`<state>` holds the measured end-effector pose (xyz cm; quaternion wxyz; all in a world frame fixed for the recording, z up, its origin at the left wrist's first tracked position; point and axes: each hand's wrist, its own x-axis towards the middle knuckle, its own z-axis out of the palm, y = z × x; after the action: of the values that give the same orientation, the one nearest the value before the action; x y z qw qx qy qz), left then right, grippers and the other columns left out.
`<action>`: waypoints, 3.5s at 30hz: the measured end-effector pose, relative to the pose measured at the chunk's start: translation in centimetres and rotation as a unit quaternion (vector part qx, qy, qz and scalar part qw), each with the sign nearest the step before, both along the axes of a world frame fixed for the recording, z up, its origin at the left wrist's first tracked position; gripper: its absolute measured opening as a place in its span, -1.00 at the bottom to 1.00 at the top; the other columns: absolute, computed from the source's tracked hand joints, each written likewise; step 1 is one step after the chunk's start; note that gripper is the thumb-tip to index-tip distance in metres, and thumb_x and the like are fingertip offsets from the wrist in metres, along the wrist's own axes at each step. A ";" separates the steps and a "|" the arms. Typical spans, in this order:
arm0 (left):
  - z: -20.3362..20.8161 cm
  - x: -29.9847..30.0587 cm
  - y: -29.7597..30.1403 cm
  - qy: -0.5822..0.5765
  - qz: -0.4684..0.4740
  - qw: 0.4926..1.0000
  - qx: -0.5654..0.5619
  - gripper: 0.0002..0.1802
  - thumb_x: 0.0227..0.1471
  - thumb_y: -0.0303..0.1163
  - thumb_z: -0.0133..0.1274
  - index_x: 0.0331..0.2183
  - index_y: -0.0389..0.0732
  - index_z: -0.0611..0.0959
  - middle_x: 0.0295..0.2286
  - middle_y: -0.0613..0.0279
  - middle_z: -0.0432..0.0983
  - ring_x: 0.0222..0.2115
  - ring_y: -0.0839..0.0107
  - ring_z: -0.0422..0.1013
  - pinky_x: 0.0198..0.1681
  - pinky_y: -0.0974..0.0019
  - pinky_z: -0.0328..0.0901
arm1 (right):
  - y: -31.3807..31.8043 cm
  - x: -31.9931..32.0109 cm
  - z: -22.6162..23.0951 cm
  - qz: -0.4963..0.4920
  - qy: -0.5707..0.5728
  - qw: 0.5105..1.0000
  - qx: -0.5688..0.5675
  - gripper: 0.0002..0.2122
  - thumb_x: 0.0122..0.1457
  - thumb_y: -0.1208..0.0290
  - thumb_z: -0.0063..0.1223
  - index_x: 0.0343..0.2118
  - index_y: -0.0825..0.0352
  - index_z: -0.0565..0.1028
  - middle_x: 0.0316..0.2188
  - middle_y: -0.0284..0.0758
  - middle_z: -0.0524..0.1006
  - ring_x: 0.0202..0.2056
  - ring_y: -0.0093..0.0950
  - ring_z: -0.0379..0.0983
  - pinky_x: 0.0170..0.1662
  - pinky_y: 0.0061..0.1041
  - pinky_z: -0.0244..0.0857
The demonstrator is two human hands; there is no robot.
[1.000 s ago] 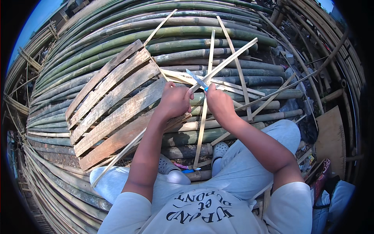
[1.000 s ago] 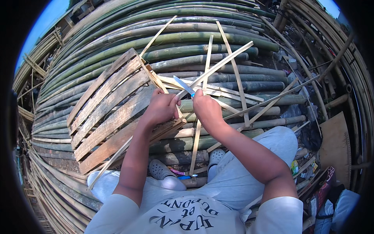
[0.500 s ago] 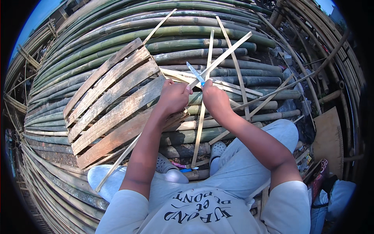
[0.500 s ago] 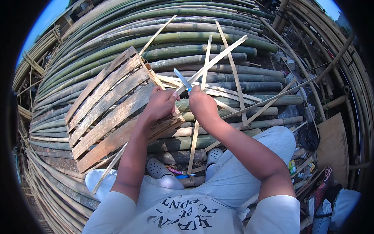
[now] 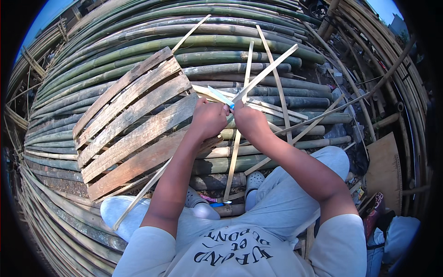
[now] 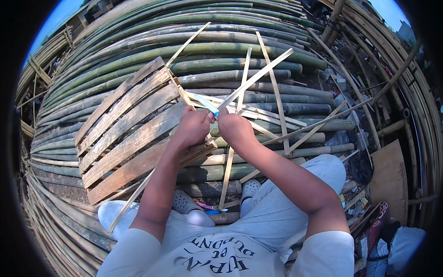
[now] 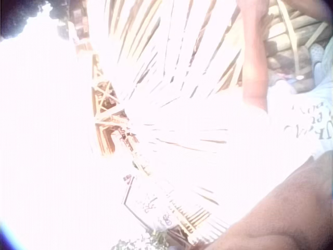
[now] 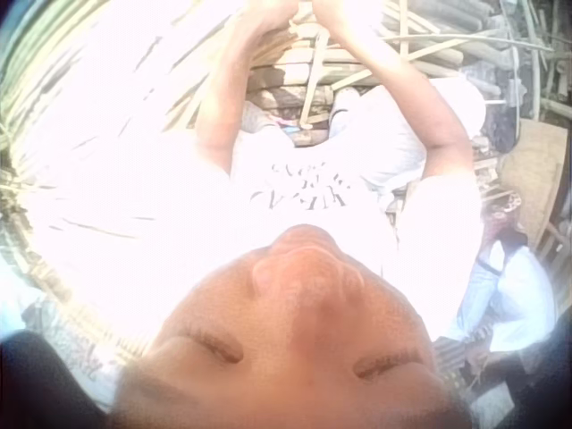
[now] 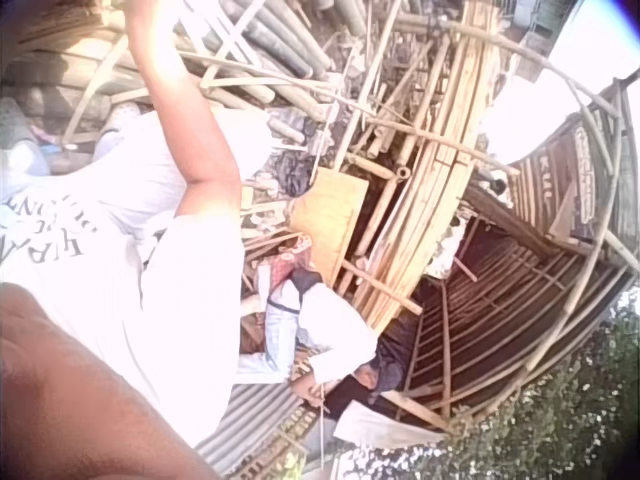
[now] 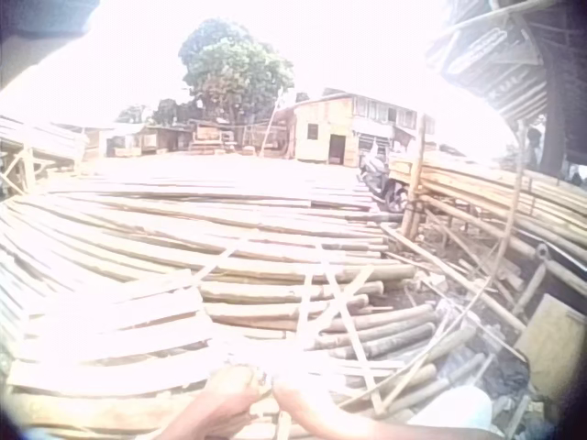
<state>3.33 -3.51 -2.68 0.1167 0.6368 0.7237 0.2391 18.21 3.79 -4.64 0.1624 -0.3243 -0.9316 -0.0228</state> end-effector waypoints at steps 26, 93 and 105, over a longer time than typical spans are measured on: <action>-0.1 0.0 0.4 0.027 -0.004 0.999 -0.016 -0.61 0.27 -0.25 -0.22 -0.46 -0.09 0.65 -0.54 0.15 0.57 -0.39 0.21 0.44 0.07 0.13 0.06 | 3.9 0.9 1.5 -0.059 0.010 0.998 -0.026 -0.77 0.31 0.31 -0.11 -0.36 0.40 0.35 -0.67 -0.08 0.52 -0.59 -0.09 0.56 -0.55 -0.15 0.45; 1.1 0.6 0.5 0.006 0.016 1.000 -0.013 -0.63 0.29 -0.26 -0.23 -0.47 -0.10 0.60 -0.62 0.14 0.48 -0.43 0.13 0.41 0.08 0.11 0.08 | 5.8 2.8 1.2 0.098 0.006 0.995 0.002 -0.84 0.21 0.40 -0.04 -0.41 0.40 0.34 -0.66 -0.13 0.54 -0.61 -0.20 0.56 -0.59 -0.24 0.42; 0.7 0.7 0.4 0.011 0.009 1.000 0.010 -0.60 0.31 -0.24 -0.26 -0.46 -0.12 0.59 -0.65 0.14 0.47 -0.46 0.11 0.39 0.08 0.07 0.08 | 5.0 3.0 0.8 0.115 -0.023 0.993 -0.013 -0.76 0.26 0.30 -0.01 -0.38 0.40 0.31 -0.66 -0.15 0.52 -0.59 -0.18 0.55 -0.57 -0.22 0.40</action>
<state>4.06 -3.07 -2.01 0.1004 0.6338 0.7282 0.2405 21.23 8.82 -3.80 0.1385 -0.2167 -0.9664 0.0011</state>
